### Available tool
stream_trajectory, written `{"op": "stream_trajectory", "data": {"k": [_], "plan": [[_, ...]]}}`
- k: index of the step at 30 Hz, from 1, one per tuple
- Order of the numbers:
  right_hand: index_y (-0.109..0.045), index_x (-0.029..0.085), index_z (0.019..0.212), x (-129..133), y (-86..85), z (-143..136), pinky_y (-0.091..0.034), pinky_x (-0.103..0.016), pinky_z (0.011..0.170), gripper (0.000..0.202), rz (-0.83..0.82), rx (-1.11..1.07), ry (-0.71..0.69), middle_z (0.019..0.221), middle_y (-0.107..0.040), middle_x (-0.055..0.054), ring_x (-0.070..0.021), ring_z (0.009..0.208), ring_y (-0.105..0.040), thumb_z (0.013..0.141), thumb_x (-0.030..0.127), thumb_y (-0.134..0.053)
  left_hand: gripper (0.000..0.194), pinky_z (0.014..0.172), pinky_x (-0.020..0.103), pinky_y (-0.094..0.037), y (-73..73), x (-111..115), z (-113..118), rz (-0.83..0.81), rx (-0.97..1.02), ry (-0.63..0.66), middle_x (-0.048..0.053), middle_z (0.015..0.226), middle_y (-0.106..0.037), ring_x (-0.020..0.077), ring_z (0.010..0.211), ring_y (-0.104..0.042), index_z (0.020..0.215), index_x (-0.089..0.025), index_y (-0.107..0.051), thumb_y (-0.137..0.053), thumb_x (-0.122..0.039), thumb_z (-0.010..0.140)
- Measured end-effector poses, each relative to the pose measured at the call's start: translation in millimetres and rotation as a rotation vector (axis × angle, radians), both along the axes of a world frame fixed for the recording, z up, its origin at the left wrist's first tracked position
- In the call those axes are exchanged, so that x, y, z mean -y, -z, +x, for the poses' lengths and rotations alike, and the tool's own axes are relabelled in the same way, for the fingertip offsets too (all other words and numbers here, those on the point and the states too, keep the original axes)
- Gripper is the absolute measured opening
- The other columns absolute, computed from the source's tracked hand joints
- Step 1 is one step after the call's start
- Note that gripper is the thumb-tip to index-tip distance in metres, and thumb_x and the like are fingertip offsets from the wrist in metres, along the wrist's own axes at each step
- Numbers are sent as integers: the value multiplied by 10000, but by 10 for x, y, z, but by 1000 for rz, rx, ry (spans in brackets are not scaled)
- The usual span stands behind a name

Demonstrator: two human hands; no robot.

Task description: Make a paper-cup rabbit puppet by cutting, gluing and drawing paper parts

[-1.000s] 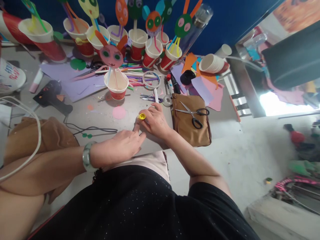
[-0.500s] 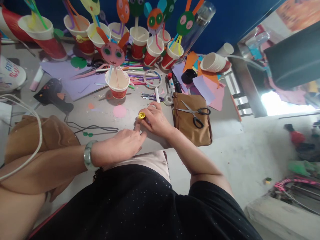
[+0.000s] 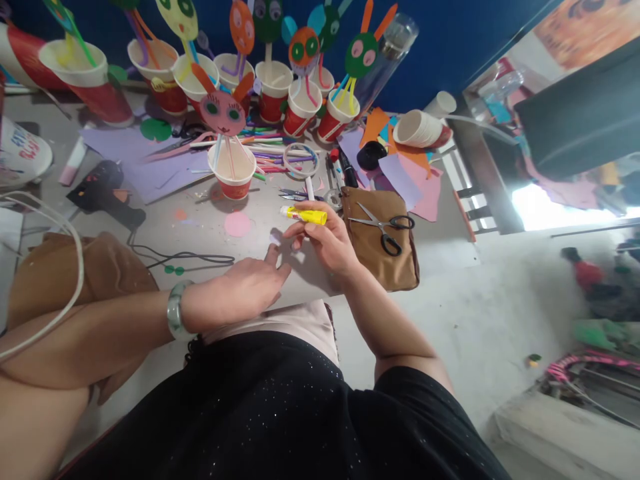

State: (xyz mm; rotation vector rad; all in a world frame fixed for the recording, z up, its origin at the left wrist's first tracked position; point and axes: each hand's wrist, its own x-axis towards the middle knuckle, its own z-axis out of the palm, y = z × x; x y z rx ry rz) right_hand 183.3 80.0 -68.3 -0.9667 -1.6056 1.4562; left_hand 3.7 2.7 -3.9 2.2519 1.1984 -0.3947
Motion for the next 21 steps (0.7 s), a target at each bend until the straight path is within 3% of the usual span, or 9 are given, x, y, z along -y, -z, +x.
{"op": "stream_trajectory", "data": {"k": [3,6,16,21], "plan": [[-580,255,1134,-17,-89,11,-569,-446,617,577,-102,-22,-87,798,-760,-54,-230,552,-656,844,747,-499,477,760,365,-580,9,-3,-8,-7,-3,7,365,1555,-435,271,930,-754,1454,-80,-514,-424,-101,986],[-549,262,1075,-21,-124,21,-548,-472,615,594,-100,22,-121,752,-760,-61,-248,531,-641,835,780,-387,489,757,352,-571,-10,-15,-11,-10,-8,5,344,1511,-497,260,918,-752,1443,-87,-529,-418,-80,967],[-518,275,969,80,-53,79,-542,-478,620,472,-153,-80,59,665,-742,-24,-241,478,-604,809,718,-481,417,724,361,-552,-17,-7,-7,-7,-1,16,394,1595,-344,281,897,-754,1390,-77,-548,-440,-173,998],[-512,276,962,137,3,117,-538,-459,604,444,-132,-125,43,648,-731,-9,-232,461,-604,835,701,-503,391,725,348,-554,19,-2,-13,-14,5,8,374,1601,-352,248,854,-753,1362,-99,-571,-445,-183,1001]]}}
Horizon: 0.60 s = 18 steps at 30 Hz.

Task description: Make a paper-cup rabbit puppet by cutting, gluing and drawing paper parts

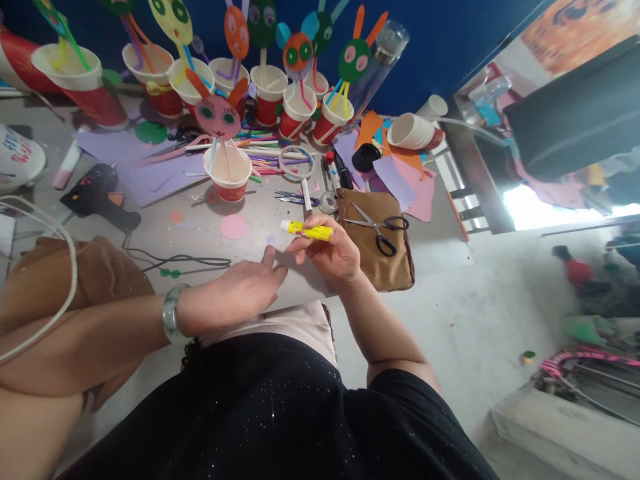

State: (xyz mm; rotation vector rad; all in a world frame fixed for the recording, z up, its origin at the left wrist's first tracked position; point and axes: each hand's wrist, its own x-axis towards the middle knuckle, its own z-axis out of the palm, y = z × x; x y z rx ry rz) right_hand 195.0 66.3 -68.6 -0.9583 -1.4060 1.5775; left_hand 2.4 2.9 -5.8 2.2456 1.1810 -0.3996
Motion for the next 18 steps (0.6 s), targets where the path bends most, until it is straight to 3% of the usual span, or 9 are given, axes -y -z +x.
{"op": "stream_trajectory", "data": {"k": [5,12,18], "plan": [[-503,281,985,-2,50,71,-533,-455,594,492,52,51,3,606,-689,10,-213,420,-557,876,752,-413,397,736,332,-553,-6,-3,-4,17,4,0,326,1587,-413,223,852,-737,1362,-130,-589,-488,-181,981],[-558,305,1062,-46,66,138,-528,-505,688,604,149,130,-53,610,-648,16,-183,421,-482,902,815,-277,418,706,331,-535,-82,-23,19,-33,-26,-7,356,1621,-342,248,880,-745,1390,-108,-561,-416,-161,1001],[-576,315,1142,-22,55,175,-511,-523,714,610,208,175,-62,693,-699,-21,-195,447,-488,931,780,-243,444,724,317,-542,-62,-23,28,-41,-48,-9,345,1640,-332,253,926,-753,1439,-115,-530,-420,-162,1012]]}}
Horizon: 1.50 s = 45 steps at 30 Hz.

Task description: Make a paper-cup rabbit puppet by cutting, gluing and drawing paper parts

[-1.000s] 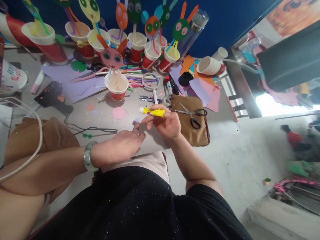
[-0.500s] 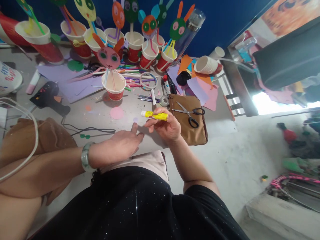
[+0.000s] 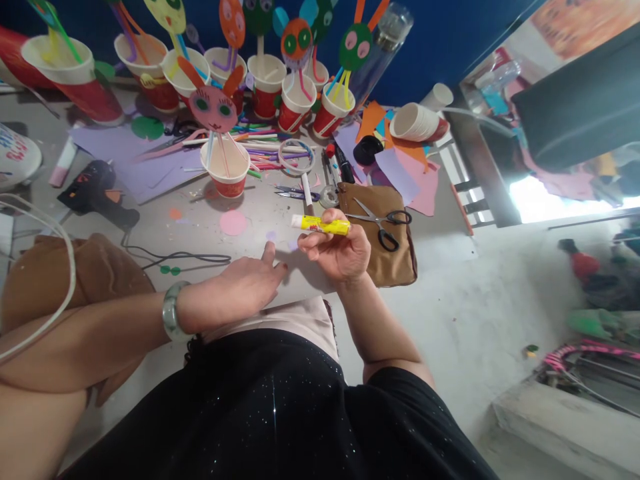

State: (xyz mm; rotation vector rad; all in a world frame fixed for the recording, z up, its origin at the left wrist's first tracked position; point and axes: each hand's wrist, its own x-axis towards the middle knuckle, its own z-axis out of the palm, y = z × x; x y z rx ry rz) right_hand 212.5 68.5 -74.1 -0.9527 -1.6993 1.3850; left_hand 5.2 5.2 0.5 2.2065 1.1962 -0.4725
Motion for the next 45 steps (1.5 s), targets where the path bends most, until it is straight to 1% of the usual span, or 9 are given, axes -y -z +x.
{"op": "stream_trajectory", "data": {"k": [6,11,13,18,21,25,33,37,45], "plan": [[-519,373,1266,15,63,67,-506,-542,749,616,-13,-16,19,783,-736,-23,-223,499,-545,937,783,-198,442,728,339,-550,96,14,-6,17,44,-16,356,1643,-310,266,904,-755,1434,-129,-544,-442,-185,1008],[-512,385,1304,31,52,63,-505,-540,749,608,44,25,-9,854,-765,-39,-233,531,-577,950,780,-215,442,751,341,-559,68,6,-6,-13,46,-43,341,1640,-318,249,892,-755,1434,-136,-546,-451,-174,1004],[-540,362,1252,34,32,50,-511,-542,751,593,19,-14,-5,833,-765,-43,-230,531,-576,942,786,-266,439,760,343,-562,33,-4,-7,-28,37,-37,350,1647,-292,256,914,-755,1435,-126,-547,-450,-176,1011],[-568,360,993,37,-3,11,-532,-516,761,420,-238,-304,83,702,-723,26,-207,501,-547,875,755,-486,428,757,324,-570,7,-25,-3,-57,20,-24,335,1657,-290,234,918,-753,1433,-134,-543,-416,-192,1028],[-566,362,965,42,3,4,-524,-519,760,426,-278,-351,129,714,-728,26,-210,507,-545,846,768,-517,460,746,311,-573,47,-19,4,-53,20,-33,323,1663,-294,221,911,-753,1470,-146,-523,-420,-184,1024],[-576,367,1015,53,33,32,-514,-538,749,509,-239,-250,154,707,-721,12,-205,483,-520,838,829,-453,512,755,326,-573,114,-6,16,-9,23,-8,322,1632,-358,243,927,-752,1520,-145,-501,-418,-161,1015],[-553,384,1240,70,61,101,-489,-556,790,561,-14,-108,20,857,-774,-49,-229,518,-558,943,784,-294,489,682,325,-556,140,-21,41,-4,11,-24,335,1601,-389,228,814,-754,1478,-141,-544,-397,-157,1011],[-553,417,1251,77,61,99,-488,-556,795,566,-23,-98,15,857,-769,-24,-221,512,-546,942,797,-269,496,670,328,-543,150,-16,47,-7,10,-26,322,1575,-426,223,783,-740,1487,-151,-537,-400,-173,1011],[-619,370,1172,56,79,79,-532,-568,785,583,-83,-154,71,816,-751,-36,-235,561,-616,900,824,-373,506,734,353,-562,145,-13,31,-25,37,-40,303,1588,-429,226,816,-740,1477,-163,-549,-432,-144,986]]}}
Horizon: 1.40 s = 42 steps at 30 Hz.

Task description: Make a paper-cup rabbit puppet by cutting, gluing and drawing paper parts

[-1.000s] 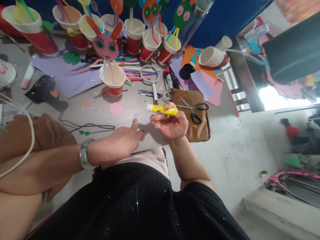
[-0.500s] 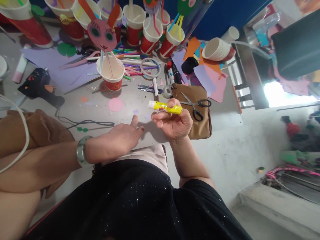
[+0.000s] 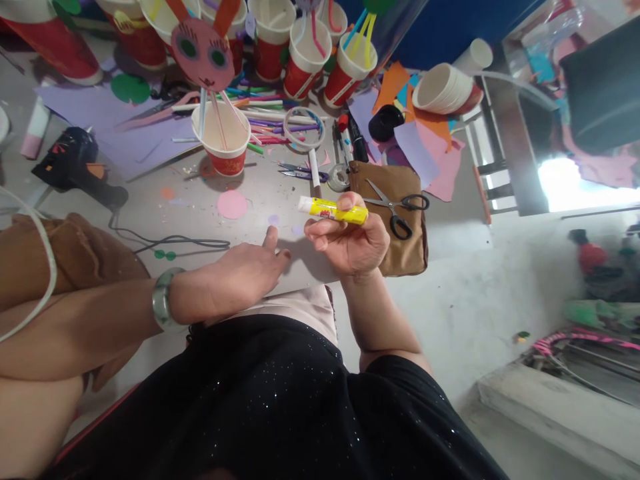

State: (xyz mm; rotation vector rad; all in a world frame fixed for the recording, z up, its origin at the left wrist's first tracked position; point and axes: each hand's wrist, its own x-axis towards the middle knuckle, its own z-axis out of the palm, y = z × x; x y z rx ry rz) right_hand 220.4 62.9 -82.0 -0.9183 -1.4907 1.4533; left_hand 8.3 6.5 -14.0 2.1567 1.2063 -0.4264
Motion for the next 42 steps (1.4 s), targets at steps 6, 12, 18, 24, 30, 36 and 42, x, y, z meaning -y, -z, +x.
{"op": "stream_trajectory", "data": {"k": [6,12,18,24,30,36,42], "plan": [[-673,294,1130,-106,-95,-125,-591,-457,624,664,1,33,19,756,-722,-33,-243,620,-681,826,867,-535,510,712,343,-593,6,-6,-8,2,-11,25,317,1669,-300,237,856,-762,1444,-154,-558,-438,-76,954],[-740,279,1085,-82,-154,-312,-525,-315,552,314,303,380,65,751,-711,20,-142,538,-624,918,543,-705,544,757,356,-617,23,46,-1,77,-25,11,315,1661,-323,245,906,-769,1513,-150,-514,-441,-86,977],[-728,242,1060,-194,-69,-368,-532,-428,878,306,653,677,-41,912,-779,-46,-223,803,-703,986,509,-598,506,758,397,-611,107,75,12,168,24,27,341,1526,-499,325,960,-769,1449,-99,-568,-424,-70,965],[-688,235,1118,-275,62,-380,-469,-450,916,313,709,723,-230,984,-785,-77,-253,872,-716,1035,464,-491,430,734,378,-605,75,50,7,171,11,52,360,1408,-581,299,894,-774,1324,-53,-624,-362,-84,984],[-669,219,1104,-274,98,-416,-446,-423,900,312,789,728,-236,980,-781,-77,-241,883,-710,1058,433,-446,399,751,355,-604,69,49,14,184,5,53,352,1414,-581,277,908,-763,1313,-37,-630,-437,-118,974],[-672,218,1087,-276,134,-460,-454,-429,892,333,738,726,-117,982,-776,-80,-250,923,-707,1059,462,-448,400,761,355,-607,-2,43,4,159,-23,50,361,1478,-524,280,931,-764,1326,-44,-621,-431,-114,981],[-689,253,1048,-219,31,-405,-479,-447,891,304,612,691,59,965,-772,-54,-251,857,-675,1019,513,-534,388,759,346,-605,15,65,-23,188,-1,54,339,1484,-532,268,920,-764,1321,-74,-633,-467,-133,976]]}}
